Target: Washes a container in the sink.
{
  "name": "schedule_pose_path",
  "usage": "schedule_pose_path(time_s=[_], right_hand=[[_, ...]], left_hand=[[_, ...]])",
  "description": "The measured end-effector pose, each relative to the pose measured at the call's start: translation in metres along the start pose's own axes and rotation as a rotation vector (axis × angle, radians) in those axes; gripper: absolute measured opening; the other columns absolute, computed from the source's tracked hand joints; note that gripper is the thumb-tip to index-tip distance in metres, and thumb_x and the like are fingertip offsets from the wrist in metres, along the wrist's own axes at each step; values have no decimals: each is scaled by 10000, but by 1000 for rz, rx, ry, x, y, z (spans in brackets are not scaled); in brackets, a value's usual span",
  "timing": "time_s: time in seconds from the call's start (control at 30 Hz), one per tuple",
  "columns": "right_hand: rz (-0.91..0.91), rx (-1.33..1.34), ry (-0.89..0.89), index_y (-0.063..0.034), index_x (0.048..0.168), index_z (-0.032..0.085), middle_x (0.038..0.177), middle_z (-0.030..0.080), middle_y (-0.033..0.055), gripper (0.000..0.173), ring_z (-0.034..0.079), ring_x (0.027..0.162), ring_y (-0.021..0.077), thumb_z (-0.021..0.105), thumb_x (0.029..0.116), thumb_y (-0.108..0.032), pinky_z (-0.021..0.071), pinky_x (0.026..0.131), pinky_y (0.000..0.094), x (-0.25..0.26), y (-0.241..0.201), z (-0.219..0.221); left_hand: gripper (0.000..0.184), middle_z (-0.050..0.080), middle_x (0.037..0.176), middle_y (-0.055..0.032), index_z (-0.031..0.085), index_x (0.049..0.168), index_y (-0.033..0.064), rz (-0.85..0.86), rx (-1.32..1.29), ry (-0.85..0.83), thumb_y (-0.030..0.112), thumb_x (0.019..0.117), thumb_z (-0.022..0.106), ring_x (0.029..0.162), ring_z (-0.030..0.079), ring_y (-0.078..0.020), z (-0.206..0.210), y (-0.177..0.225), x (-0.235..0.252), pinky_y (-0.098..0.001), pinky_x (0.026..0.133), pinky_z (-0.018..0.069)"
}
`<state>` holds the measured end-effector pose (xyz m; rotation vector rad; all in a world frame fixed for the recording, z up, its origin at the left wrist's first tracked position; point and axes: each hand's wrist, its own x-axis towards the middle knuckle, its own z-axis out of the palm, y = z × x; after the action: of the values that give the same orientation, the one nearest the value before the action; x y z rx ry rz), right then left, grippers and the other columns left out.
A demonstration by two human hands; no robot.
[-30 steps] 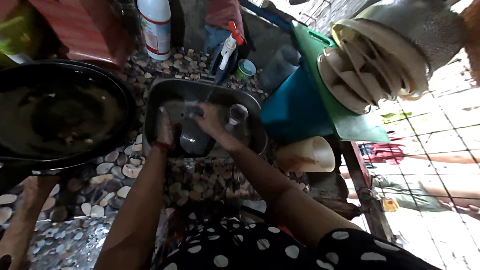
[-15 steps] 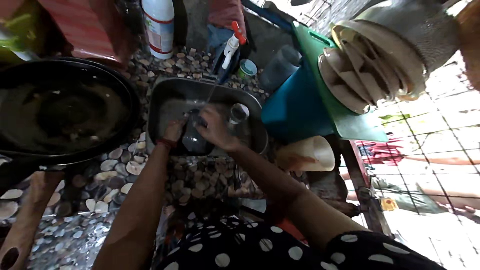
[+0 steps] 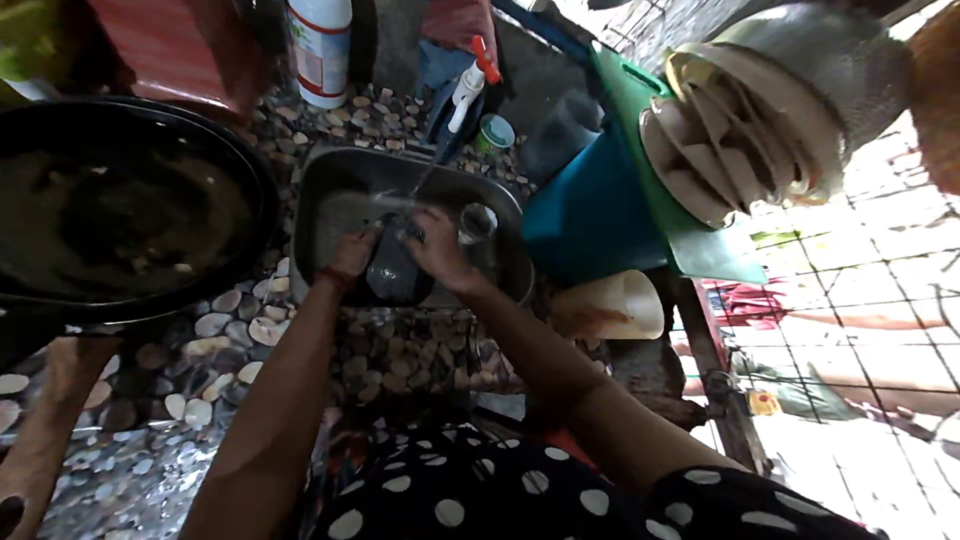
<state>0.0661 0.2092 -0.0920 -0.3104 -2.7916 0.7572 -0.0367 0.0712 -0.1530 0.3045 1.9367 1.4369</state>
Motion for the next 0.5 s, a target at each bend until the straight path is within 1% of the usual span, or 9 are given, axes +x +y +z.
schedule_pose_path(time_s=[0.03, 0.07, 0.17, 0.2, 0.23, 0.3, 0.33, 0.43, 0.5], right_hand=[[43, 11, -8, 31, 1156, 722, 1267, 667, 233, 303, 633, 1212, 363, 733, 940, -181, 513, 1059, 494, 6, -1, -1], [6, 7, -10, 31, 1142, 720, 1261, 659, 229, 286, 628, 1209, 357, 730, 939, -170, 519, 1054, 484, 1, -2, 0], [-328, -67, 0, 8, 1041, 751, 1134, 681, 206, 206, 614, 1152, 387, 717, 852, -67, 512, 1023, 489, -36, 1, 8], [-362, -81, -2, 5, 1039, 752, 1125, 685, 203, 207, 617, 1140, 392, 713, 846, -59, 513, 1016, 492, -38, 2, 8], [-350, -76, 13, 17, 1028, 746, 1116, 688, 214, 198, 627, 1125, 399, 716, 852, -68, 516, 1005, 500, -31, 2, 10], [-196, -52, 21, 35, 1073, 738, 1141, 686, 231, 225, 634, 1145, 397, 752, 889, -94, 523, 1015, 508, -8, -7, 10], [-151, -45, 35, 23, 1088, 743, 1153, 690, 222, 234, 638, 1153, 382, 762, 882, -85, 526, 1019, 499, -4, -12, 11], [-333, -73, 53, 15, 1005, 746, 1115, 689, 214, 187, 625, 1139, 400, 724, 827, -38, 511, 1018, 510, -37, -6, 13], [-391, -118, 35, -16, 999, 756, 1110, 698, 185, 170, 619, 1150, 389, 695, 846, -59, 484, 1054, 496, -48, 0, 14]], left_hand=[[619, 649, 1124, -267, 647, 1164, -68, 0, 7, -1, 507, 1084, 431, 1050, 627, -352, -1, 1, 0, -571, 956, 486], [621, 653, 1121, -272, 652, 1151, -71, 7, 22, -2, 503, 1088, 424, 1054, 634, -358, -3, 1, 0, -584, 958, 487], [602, 647, 1085, -259, 649, 1118, -77, 15, 20, -1, 482, 1092, 429, 1013, 622, -340, -5, 4, -2, -567, 929, 489], [594, 648, 1092, -256, 649, 1124, -78, 15, 17, -7, 475, 1093, 434, 1014, 621, -336, -5, 6, -3, -562, 933, 488], [579, 648, 1105, -251, 647, 1138, -76, 16, 5, -12, 462, 1094, 438, 1021, 620, -325, -4, 7, -3, -547, 941, 489], [553, 630, 1143, -248, 622, 1179, -86, 11, -30, -28, 426, 1105, 427, 1040, 597, -300, -3, 8, -4, -508, 962, 475], [544, 626, 1150, -237, 616, 1188, -84, 4, -45, -26, 419, 1106, 427, 1040, 588, -282, -2, 5, -2, -488, 963, 471], [532, 629, 1090, -209, 634, 1146, -61, 10, -63, -5, 432, 1100, 440, 989, 589, -262, -3, 5, -2, -484, 920, 484], [567, 644, 1180, -242, 646, 1190, -56, 0, -55, -12, 465, 1091, 446, 1097, 613, -316, -5, 5, -1, -533, 989, 478]])
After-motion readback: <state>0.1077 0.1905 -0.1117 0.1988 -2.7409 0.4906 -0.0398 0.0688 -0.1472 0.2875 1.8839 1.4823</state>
